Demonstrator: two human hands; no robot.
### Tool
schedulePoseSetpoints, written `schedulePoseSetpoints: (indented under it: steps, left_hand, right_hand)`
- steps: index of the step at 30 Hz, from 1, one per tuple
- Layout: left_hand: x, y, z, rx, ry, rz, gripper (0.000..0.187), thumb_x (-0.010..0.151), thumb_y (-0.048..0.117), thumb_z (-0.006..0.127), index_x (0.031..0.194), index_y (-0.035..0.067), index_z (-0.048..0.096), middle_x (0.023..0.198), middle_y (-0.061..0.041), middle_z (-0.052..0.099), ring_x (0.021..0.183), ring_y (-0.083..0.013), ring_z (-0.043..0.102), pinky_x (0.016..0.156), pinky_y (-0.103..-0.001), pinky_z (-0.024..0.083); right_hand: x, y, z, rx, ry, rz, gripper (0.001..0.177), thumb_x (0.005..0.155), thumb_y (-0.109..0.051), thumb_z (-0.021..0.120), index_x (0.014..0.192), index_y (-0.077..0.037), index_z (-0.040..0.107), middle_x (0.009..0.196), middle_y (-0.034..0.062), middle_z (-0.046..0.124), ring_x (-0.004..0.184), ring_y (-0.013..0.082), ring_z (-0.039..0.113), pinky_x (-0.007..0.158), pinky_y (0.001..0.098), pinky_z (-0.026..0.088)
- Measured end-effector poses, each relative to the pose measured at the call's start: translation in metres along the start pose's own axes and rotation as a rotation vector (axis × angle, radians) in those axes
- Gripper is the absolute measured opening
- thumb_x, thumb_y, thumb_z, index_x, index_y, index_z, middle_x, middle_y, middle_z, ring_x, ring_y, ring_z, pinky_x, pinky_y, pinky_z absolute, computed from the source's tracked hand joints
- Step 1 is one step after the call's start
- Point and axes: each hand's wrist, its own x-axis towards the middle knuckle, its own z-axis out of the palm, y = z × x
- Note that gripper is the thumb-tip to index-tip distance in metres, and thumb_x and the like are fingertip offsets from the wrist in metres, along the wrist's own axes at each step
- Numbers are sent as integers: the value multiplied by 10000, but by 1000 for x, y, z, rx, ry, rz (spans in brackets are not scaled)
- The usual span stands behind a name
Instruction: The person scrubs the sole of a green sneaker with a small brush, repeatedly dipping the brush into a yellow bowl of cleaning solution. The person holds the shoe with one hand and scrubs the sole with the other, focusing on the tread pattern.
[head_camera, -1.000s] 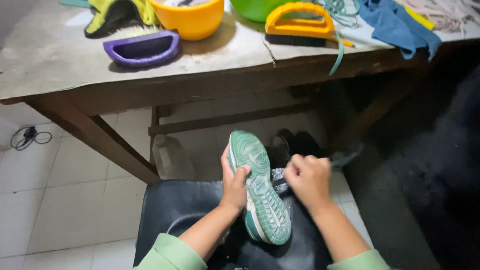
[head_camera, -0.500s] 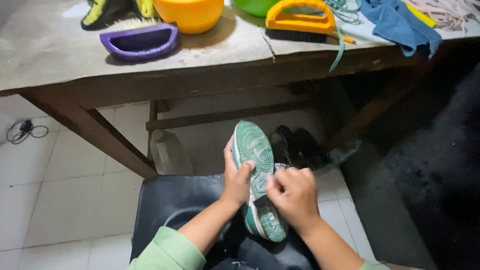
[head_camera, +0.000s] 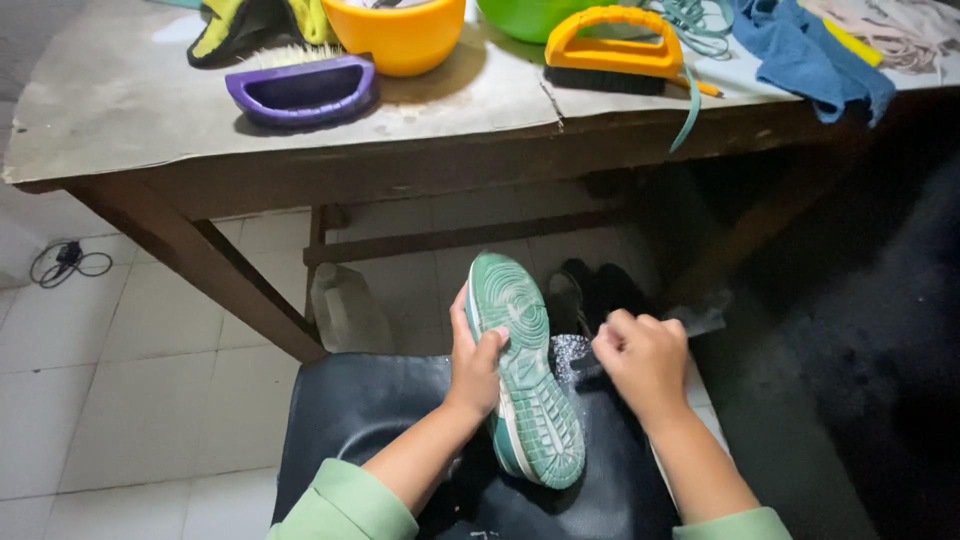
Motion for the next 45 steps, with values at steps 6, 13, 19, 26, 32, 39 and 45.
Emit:
schedulePoseSetpoints:
  steps: [6, 13, 19, 26, 32, 39, 45]
  left_hand:
    - [0, -13, -5, -31, -12, 42, 851, 813, 210, 615, 1591, 131, 280, 1366, -240, 560, 1244, -323, 519, 1090, -524, 393]
    - [3, -13, -3, -57, -20, 32, 825, 817, 202, 604, 1583, 134, 305, 1334, -221, 590, 1213, -301, 542, 1083, -517, 413]
    - [-5, -10, -7, -51, 18, 10, 822, 832, 187, 602, 1587, 127, 283, 1344, -231, 588, 1219, -300, 536, 1089, -522, 397]
    - [-2, -9, -5, -14, 12, 46, 839, 815, 187, 609, 1583, 115, 279, 1369, -246, 566, 1277, -323, 528, 1104, -518, 389]
    - [-2, -7, -3, -35, 15, -14, 844, 825, 184, 610, 1590, 114, 260, 1354, -249, 567, 1247, -331, 533, 1100, -532, 382]
    - [-6, -2, -2, -15, 52, -41, 839, 821, 195, 623, 1586, 141, 281, 1371, -251, 557, 1277, -345, 537, 1101, -531, 385]
    - [-11, 7, 2, 53, 53, -104, 792, 811, 244, 566, 1555, 159, 308, 1330, -178, 576, 1187, -279, 557, 1016, -451, 426]
  right_hand:
    - [-8, -43, -2, 197, 23, 8, 387, 839, -244, 739, 585, -232, 448, 500, -20, 462, 525, 238, 561, 599, 326, 427]
    - [10, -62, -21, 90, 71, -36, 399, 832, -203, 740, 578, -221, 433, 505, -4, 410, 508, 262, 525, 596, 373, 419]
    - [-2, -2, 3, -30, 61, -106, 385, 795, -148, 738, 567, -220, 436, 498, -18, 382, 517, 225, 499, 617, 342, 405]
    - [-15, -37, 5, 200, 62, -54, 389, 841, -176, 719, 580, -220, 434, 536, -15, 399, 539, 255, 533, 605, 356, 427]
    - [-1, -51, -11, 51, 46, -29, 367, 845, -169, 708, 598, -221, 442, 518, -13, 414, 528, 261, 526, 612, 362, 416]
    - [-10, -16, 4, 26, 15, -7, 343, 820, -185, 720, 607, -219, 453, 514, -2, 419, 538, 264, 550, 620, 364, 431]
    - [-12, -42, -3, 141, -11, -81, 349, 839, -143, 685, 606, -188, 429, 541, -4, 395, 515, 233, 464, 596, 363, 375]
